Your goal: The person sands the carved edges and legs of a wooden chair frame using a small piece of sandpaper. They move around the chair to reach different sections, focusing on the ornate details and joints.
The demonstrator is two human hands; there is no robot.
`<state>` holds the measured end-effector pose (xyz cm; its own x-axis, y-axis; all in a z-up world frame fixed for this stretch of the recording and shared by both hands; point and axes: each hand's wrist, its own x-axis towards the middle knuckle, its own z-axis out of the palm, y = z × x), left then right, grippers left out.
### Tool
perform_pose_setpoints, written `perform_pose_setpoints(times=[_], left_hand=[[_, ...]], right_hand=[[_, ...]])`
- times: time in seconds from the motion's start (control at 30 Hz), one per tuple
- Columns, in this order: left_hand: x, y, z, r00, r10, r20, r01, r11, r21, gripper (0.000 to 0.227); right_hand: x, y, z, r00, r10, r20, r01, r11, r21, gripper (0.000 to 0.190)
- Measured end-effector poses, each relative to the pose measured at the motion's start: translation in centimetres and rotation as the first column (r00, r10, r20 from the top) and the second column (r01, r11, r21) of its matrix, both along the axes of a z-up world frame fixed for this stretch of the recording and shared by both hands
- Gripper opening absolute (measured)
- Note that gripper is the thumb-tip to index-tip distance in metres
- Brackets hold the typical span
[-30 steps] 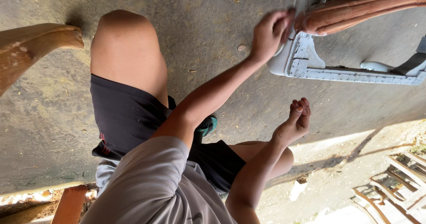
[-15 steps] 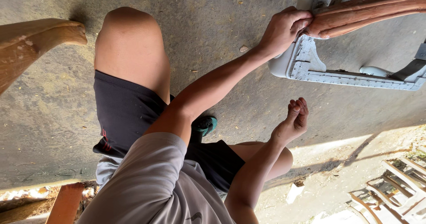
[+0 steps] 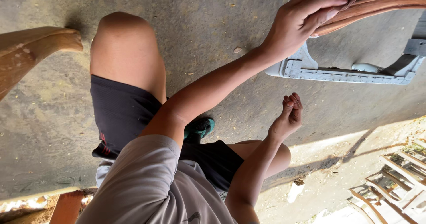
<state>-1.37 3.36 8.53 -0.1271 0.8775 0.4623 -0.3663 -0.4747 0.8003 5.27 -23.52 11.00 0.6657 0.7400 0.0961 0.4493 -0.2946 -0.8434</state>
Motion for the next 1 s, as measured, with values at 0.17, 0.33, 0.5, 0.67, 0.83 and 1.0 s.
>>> perform_pose_setpoints(times=[0.17,0.33,0.5,0.67,0.83,1.0], left_hand=[[0.0,-1.7,-1.1,0.985,0.104,-0.134,-0.092,0.991,0.093,0.028],[2.2,-3.9,-6.5,0.977,0.081,-0.196,-0.075,0.996,0.038,0.02],[1.2,-6.3,-10.1,0.955,0.004,-0.297,0.007,0.999,0.035,0.011],[2.0,-5.6,-9.9,0.984,0.092,-0.153,-0.121,0.974,-0.192,0.01],[0.9,-4.0,-8.1,0.921,0.0,-0.389,-0.087,0.974,-0.207,0.006],[-4.3,-8.4,-4.8,0.782,-0.49,-0.386,0.371,0.863,-0.344,0.013]], right_hand=[[-0.1,-0.4,0.1,0.999,-0.018,-0.043,0.018,1.0,0.0,0.035],[0.2,-0.7,0.1,0.999,-0.005,-0.032,0.005,1.0,0.009,0.035],[0.3,-1.5,0.2,1.0,-0.008,-0.025,0.008,1.0,0.006,0.03],[0.8,-2.0,0.3,0.996,-0.015,-0.089,0.02,0.998,0.055,0.024],[0.1,-1.3,0.7,0.997,0.034,-0.071,-0.029,0.997,0.073,0.021],[-1.0,0.7,1.0,0.971,0.086,-0.222,-0.068,0.994,0.084,0.03]])
